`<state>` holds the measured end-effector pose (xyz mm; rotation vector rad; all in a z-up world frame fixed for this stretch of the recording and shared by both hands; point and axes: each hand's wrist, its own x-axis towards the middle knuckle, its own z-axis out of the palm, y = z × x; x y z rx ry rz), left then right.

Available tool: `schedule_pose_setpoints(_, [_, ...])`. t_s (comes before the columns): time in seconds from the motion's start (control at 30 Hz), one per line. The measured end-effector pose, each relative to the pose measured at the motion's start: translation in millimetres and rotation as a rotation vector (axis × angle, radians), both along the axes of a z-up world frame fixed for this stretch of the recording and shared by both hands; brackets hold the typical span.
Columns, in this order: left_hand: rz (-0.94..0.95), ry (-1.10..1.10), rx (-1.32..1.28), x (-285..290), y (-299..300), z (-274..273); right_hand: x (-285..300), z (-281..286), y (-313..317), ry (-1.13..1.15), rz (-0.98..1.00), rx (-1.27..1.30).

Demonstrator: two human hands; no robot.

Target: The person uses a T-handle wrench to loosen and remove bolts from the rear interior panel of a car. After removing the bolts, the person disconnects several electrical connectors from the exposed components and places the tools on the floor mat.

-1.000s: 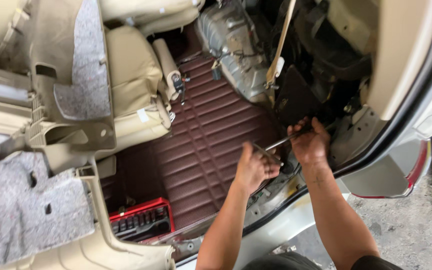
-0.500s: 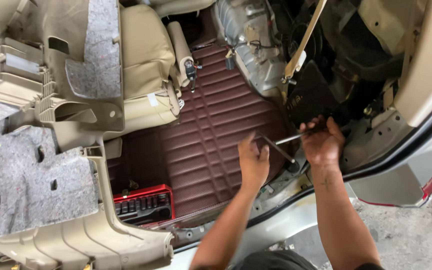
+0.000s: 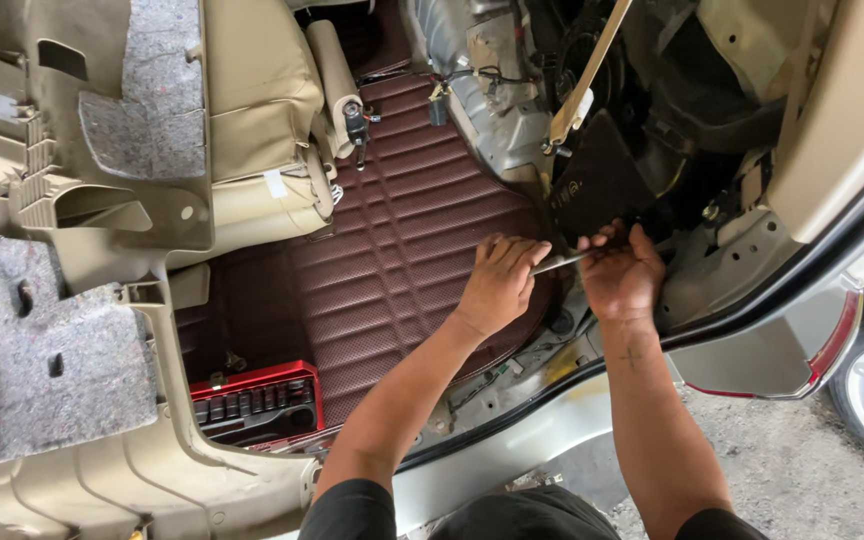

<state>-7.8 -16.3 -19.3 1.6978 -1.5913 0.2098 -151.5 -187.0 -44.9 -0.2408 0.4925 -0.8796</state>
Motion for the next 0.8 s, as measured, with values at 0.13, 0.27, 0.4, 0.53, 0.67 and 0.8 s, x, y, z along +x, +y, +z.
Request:
schedule_pose_setpoints(0.13, [0.062, 0.089, -0.012, -9, -3, 2, 2, -2, -2, 0.030, -0.020, -0.020])
schedule_pose_setpoints(0.27, [0.252, 0.854, -0.118, -45, 23, -13, 0, -11, -6, 0.035, -0.026, -0.044])
schedule_pose_setpoints(0.4, [-0.134, 2.224, 0.141, -58, 27, -20, 1, -10, -7, 0.015, -0.014, 0.007])
schedule_pose_setpoints(0.53, [-0.148, 2.309, 0.066, -48, -8, -26, 1, -7, -4, -0.039, -0.009, -0.010])
schedule_pose_setpoints(0.67, [-0.358, 2.138, 0.013, -35, -17, -30, 2, -6, -4, -0.006, -0.033, -0.042])
schedule_pose_setpoints(0.8, [-0.335, 1.903, 0.111, -27, -15, -30, 2, -18, -8, 0.022, -0.045, -0.072])
